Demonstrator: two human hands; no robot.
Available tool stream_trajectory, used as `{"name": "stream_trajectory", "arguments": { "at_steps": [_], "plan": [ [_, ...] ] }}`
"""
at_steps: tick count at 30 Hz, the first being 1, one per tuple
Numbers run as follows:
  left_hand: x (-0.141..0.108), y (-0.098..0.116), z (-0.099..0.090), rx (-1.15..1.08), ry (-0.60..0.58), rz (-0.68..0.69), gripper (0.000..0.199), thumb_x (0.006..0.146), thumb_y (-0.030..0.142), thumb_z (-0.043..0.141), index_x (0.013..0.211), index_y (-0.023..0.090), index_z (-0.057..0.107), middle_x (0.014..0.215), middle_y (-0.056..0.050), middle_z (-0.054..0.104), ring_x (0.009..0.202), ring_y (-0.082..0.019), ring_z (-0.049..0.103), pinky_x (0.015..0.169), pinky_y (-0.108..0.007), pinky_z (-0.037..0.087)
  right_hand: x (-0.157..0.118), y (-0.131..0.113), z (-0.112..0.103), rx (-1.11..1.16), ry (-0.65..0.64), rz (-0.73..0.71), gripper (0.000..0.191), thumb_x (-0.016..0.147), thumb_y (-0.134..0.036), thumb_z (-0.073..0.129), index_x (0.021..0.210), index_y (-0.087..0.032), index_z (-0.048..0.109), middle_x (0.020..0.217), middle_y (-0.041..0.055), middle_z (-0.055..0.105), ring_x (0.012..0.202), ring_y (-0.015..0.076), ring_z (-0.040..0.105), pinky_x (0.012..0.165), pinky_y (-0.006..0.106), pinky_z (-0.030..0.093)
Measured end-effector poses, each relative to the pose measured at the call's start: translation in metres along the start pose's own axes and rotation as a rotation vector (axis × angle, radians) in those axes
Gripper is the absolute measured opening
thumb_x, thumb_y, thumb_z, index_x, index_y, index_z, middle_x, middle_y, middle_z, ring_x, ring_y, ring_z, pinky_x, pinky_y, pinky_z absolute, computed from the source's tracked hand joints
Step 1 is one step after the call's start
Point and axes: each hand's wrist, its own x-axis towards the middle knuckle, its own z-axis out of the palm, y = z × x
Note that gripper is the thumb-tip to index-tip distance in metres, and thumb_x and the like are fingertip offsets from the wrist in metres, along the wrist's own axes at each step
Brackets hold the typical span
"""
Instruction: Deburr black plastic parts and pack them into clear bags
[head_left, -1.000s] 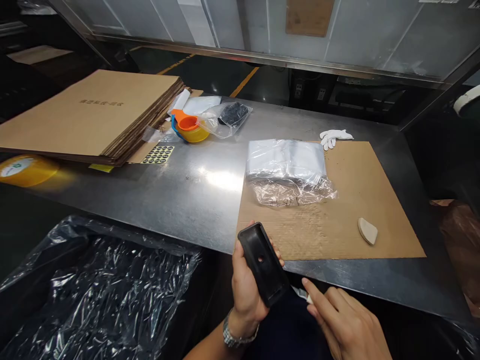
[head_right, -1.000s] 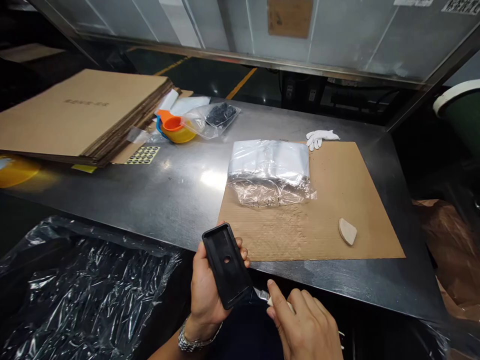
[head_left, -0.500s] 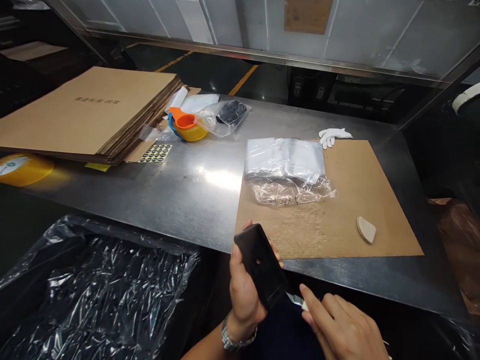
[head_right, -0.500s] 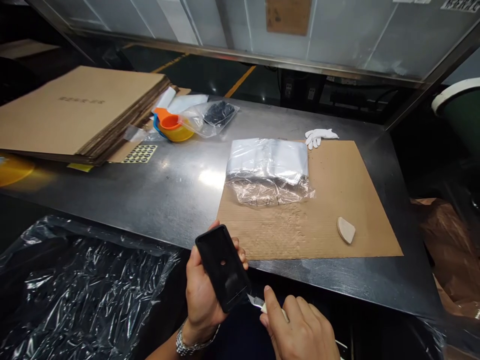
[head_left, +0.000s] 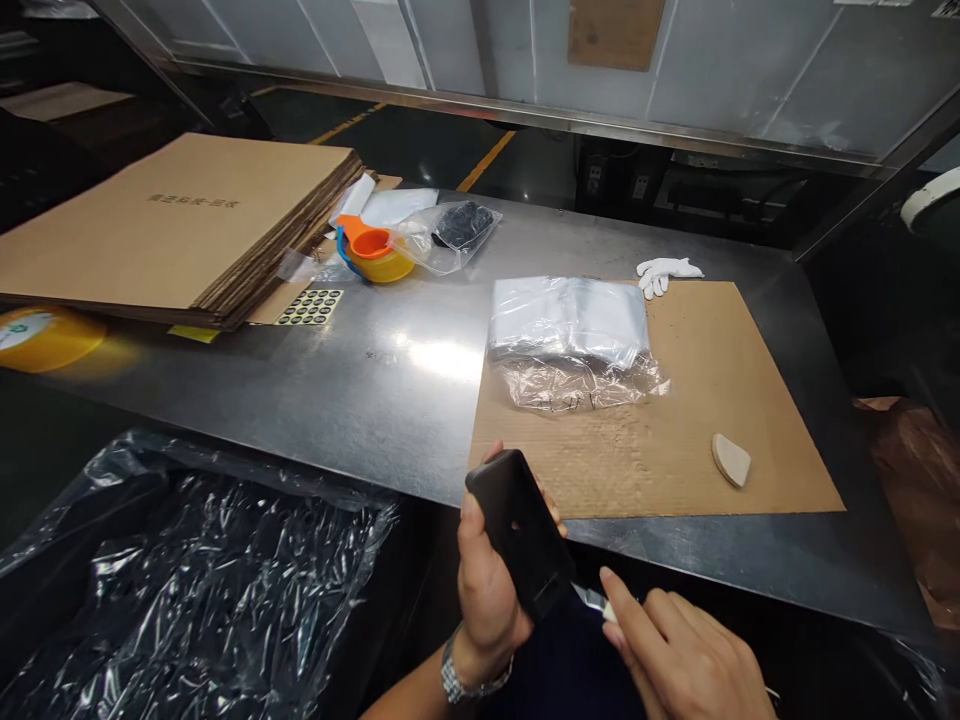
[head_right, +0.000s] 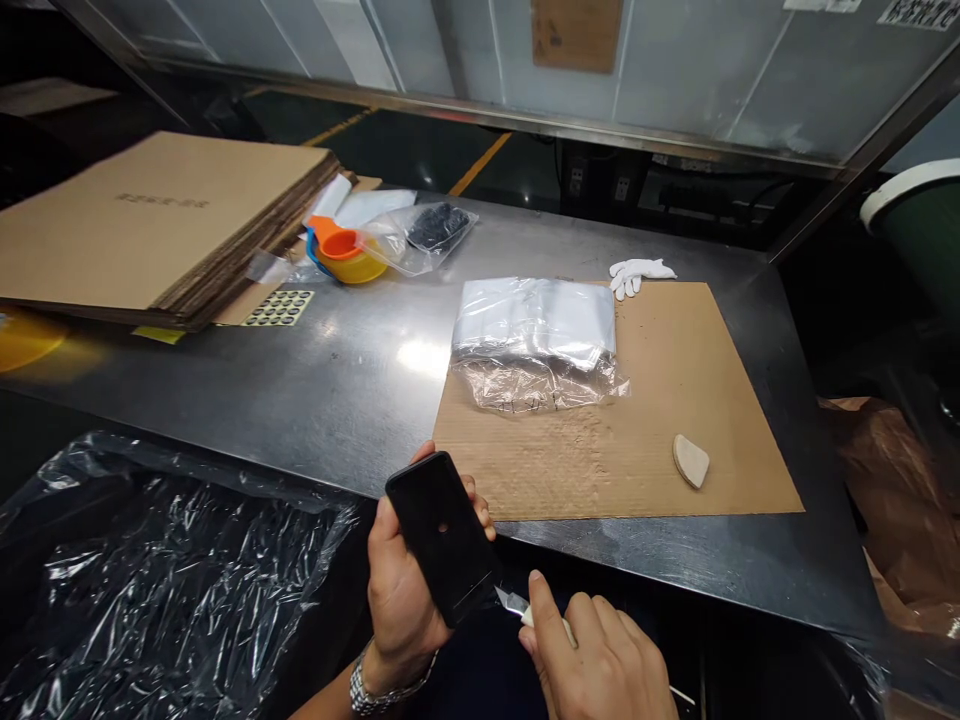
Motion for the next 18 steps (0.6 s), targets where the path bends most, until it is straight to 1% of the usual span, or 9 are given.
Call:
{"name": "stream_trajectory", "arguments": {
  "at_steps": [13,18],
  "plan": [
    [-0.0005,-0.0030,-0.0014,0.011,-0.017,0.015,0.048,0.087,0.048,0.039,0.131,0.029,0.040,0.073,-0.002,0.062,0.058,-0.015,0.058,0.054,-0.027,0.051,-0.0022,0.0007,0.0033,-0.008,-0.010,0.006,0.031,0.094,-0.027,0.040,0.115,-0.014,0.059,0.057,-0.0017,0.052,0.048,0.0094,0.052,0.045,0.022,0.036],
    [-0.0016,-0.0048,-0.0024,0.044,0.001,0.010,0.050,0.086,0.049,0.042,0.132,0.029,0.040,0.076,-0.003,0.063,0.059,-0.015,0.058,0.054,-0.027,0.051,-0.0040,0.0003,0.0047,-0.041,-0.002,0.008,0.031,0.094,-0.027,0.039,0.114,-0.014,0.060,0.057,-0.0019,0.051,0.047,0.0095,0.051,0.045,0.024,0.034]
  ]
}}
